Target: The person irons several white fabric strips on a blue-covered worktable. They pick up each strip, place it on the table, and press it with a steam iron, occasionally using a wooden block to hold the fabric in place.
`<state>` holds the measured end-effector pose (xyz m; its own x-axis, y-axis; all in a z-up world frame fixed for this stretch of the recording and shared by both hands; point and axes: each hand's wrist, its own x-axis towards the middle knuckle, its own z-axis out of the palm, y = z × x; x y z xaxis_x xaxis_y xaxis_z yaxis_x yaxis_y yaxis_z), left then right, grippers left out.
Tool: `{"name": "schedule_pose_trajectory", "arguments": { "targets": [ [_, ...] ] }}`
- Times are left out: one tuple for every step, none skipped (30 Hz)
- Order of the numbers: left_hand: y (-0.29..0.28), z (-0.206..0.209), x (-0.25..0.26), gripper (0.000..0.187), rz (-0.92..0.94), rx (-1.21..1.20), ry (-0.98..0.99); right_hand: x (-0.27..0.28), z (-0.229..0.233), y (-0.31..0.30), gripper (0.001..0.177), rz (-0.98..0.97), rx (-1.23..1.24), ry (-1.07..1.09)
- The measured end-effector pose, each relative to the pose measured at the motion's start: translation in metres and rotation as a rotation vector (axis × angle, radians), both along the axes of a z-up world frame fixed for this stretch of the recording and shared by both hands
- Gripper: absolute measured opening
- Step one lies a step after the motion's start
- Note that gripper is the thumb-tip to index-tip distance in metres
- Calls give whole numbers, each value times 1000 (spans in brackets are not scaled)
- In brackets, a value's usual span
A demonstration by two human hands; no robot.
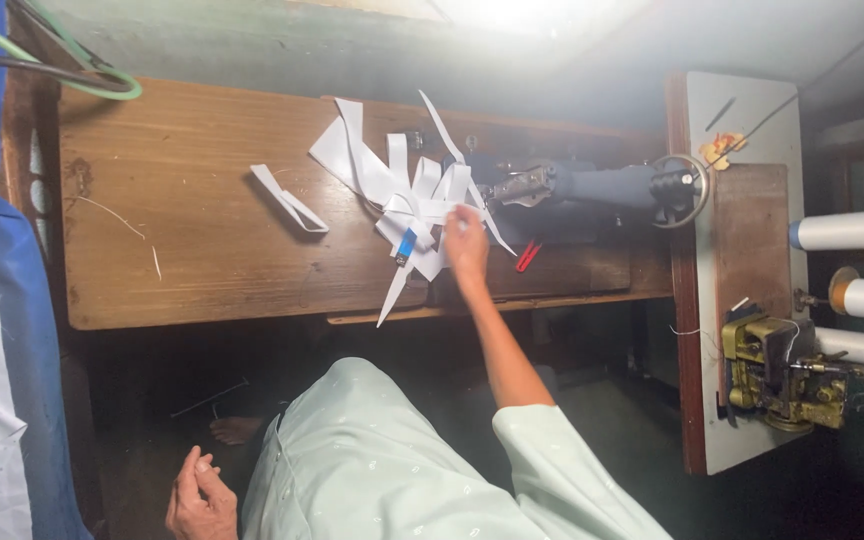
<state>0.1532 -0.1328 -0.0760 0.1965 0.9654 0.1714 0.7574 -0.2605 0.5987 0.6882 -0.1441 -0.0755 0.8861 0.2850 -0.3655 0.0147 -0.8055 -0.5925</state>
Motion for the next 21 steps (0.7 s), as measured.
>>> {"name": "schedule_pose_trajectory", "arguments": {
  "targets": [
    [-2, 0, 4, 20, 3, 3, -22, 23, -15, -4, 56, -96, -6, -65],
    [-4, -6, 2, 20, 7, 4, -25, 28, -10, 5, 56, -91, -5, -68],
    [-8, -12, 0, 21, 2, -16, 28, 31, -4, 12, 62, -81, 7, -51],
    [-11, -18, -2, 23, -4, -36, 81, 35, 1, 19, 72, -71, 19, -34],
    [-11, -19, -1, 23, -4, -39, 79, 41, -7, 22, 72, -71, 16, -36],
    [-10, -19, 0, 21, -27, -14, 80, 46, -15, 25, 80, -46, 15, -65],
    [-10, -19, 0, 20, -47, 10, 83, 50, -23, 29, 89, -18, 13, -92],
    [-9, -18, 1, 20, -44, 8, 83, 53, -25, 28, 89, -15, 11, -92],
    [-7, -17, 1, 20, -46, 22, 64, 56, -28, 30, 79, -23, -33, -140],
    [-4, -17, 1, 20, -47, 37, 46, 59, -30, 31, 71, -32, -77, -188],
    [-4, -16, 0, 20, -43, 37, 45, 56, -19, 32, 71, -28, -76, -189],
    [-4, -15, -2, 21, -29, 21, 50, 53, -9, 33, 58, -64, -72, -172],
    [-4, -14, -3, 22, -11, 6, 54, 51, 3, 35, 49, -97, -68, -157],
    [-4, -17, -6, 22, -4, 7, 53, 48, 14, 29, 49, -90, -66, -158],
    [-5, -19, -10, 23, 6, -6, 70, 44, 25, 25, 40, -121, -23, -209],
    [-6, -23, -14, 24, 15, -19, 87, 41, 35, 20, 39, -152, 21, -260],
    [-5, -20, -13, 24, 26, -18, 86, 39, 46, 12, 39, -141, 23, -260],
    [-5, -17, -11, 23, 33, -11, 76, 38, 56, 3, 32, -150, 141, -407],
    [-3, -14, -10, 22, 37, -3, 65, 36, 67, -6, 25, -161, 259, -554],
    [-1, -8, -6, 22, 44, -3, 64, 21, 91, -6, 25, -154, 261, -554],
    [2, -2, -1, 22, 30, -15, 33, 8, 115, -5, 25, -140, 461, -544]
  ]
}}
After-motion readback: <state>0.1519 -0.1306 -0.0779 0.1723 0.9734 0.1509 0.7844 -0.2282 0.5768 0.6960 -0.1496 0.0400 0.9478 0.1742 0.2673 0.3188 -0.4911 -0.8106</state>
